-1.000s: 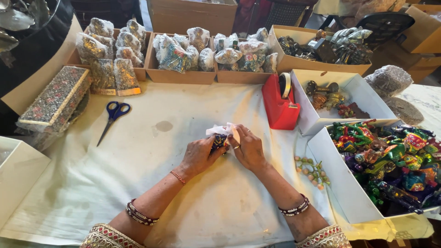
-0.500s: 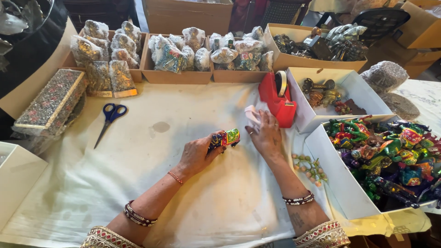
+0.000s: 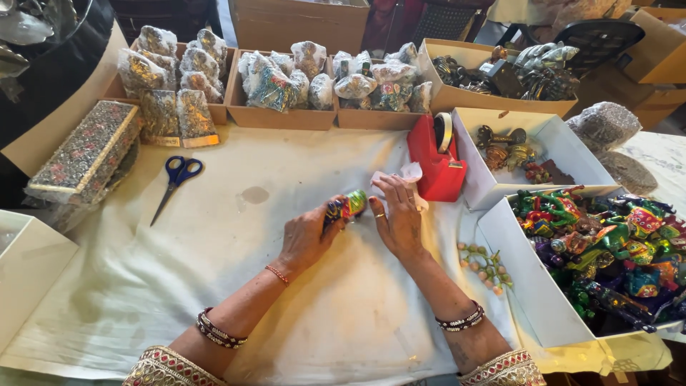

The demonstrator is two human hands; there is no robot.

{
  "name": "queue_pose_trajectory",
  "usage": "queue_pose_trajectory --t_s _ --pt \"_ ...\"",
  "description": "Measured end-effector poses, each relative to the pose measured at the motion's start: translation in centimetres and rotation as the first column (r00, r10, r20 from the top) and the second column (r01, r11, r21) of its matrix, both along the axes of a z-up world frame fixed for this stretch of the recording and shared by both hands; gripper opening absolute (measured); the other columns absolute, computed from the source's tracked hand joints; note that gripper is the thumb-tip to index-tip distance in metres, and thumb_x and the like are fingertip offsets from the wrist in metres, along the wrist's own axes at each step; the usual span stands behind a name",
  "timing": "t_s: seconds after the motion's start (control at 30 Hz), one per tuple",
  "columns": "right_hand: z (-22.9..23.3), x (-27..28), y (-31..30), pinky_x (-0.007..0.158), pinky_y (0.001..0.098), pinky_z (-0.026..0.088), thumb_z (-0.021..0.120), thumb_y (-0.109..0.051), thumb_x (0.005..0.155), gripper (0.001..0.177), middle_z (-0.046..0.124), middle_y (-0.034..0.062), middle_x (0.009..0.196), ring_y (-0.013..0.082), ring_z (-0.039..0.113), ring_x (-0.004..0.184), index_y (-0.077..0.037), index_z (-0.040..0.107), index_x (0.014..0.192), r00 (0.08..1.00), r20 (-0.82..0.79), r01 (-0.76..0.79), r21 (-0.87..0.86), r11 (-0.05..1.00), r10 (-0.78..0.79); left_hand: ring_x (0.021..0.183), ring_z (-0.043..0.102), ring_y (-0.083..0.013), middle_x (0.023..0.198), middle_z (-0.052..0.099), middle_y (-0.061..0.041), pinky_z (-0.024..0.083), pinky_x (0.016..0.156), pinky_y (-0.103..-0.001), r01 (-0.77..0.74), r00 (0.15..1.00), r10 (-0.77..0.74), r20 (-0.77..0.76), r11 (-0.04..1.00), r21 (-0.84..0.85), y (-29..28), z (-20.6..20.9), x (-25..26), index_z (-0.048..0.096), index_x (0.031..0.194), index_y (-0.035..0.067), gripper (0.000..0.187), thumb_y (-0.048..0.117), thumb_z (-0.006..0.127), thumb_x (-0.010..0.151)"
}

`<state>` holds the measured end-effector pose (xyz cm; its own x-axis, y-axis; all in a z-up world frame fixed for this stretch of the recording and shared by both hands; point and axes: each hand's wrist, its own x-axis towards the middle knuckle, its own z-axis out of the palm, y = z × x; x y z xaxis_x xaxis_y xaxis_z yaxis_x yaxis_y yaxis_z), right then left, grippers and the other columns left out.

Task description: The person wipes a small, colorful elephant figurine with a white cloth. They then pick up a piece of bubble wrap and wrap the figurine inside it, securing the package on a table covered with a white sheet.

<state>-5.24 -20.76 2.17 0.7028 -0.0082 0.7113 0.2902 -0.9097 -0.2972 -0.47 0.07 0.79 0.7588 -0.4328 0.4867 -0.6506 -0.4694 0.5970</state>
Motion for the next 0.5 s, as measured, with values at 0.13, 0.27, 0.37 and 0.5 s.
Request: queue_pose_trajectory --t_s 0.13,0.27,0.37,0.5 --pt "-0.1 0.1 0.0 0.115 0.0494 0.040 0.064 -0.021 0.102 0.032 0.062 0.0149 0.137 0.0384 0.052 0.136 -0.007 0.060 0.130 1.000 0.012 0.008 0.031 0.999 -0.009 0.075 0.072 -0.0349 0.084 0.075 -0.013 0.055 0.065 -0.047 -0.132 0.982 0.127 -0.138 0.991 -0.027 0.0 0.0 0.3 0.065 0.132 0.020 0.043 0.040 0.066 0.094" --pt "0.7 -0.5 1.0 0.110 0.0476 0.044 0.069 -0.018 0.097 0.028 0.065 0.0127 0.130 0.0382 0.054 0.133 -0.008 0.065 0.123 0.999 0.048 0.004 -0.060 0.998 -0.001 0.078 0.073 -0.0339 0.092 0.075 -0.013 0.055 0.063 -0.048 -0.102 0.995 0.102 0.010 0.995 -0.013 -0.3 -0.8 0.5 0.061 0.135 0.017 0.048 0.040 0.068 0.094" --pt "1.5 -1.2 1.8 0.107 0.0454 0.048 0.072 -0.015 0.094 0.022 0.068 0.0094 0.124 0.0353 0.058 0.130 -0.009 0.068 0.114 0.991 0.119 -0.046 -0.123 0.991 0.061 0.080 0.073 -0.0322 0.093 0.075 -0.012 0.055 0.066 -0.047 -0.099 0.992 0.101 -0.081 0.995 0.034 0.0 1.3 -0.3 0.050 0.145 0.017 0.064 0.043 0.068 0.090" --pt "2.0 -2.2 2.7 0.100 0.0422 0.055 0.074 -0.013 0.094 0.011 0.072 0.0053 0.112 0.0294 0.065 0.121 -0.010 0.070 0.103 0.956 0.222 -0.136 -0.239 0.962 0.190 0.113 0.068 -0.0325 0.129 0.067 -0.018 0.057 0.086 -0.041 0.023 0.997 0.001 0.076 0.951 -0.309 0.4 0.8 -0.2 0.038 0.153 0.006 0.075 0.041 0.065 0.093"
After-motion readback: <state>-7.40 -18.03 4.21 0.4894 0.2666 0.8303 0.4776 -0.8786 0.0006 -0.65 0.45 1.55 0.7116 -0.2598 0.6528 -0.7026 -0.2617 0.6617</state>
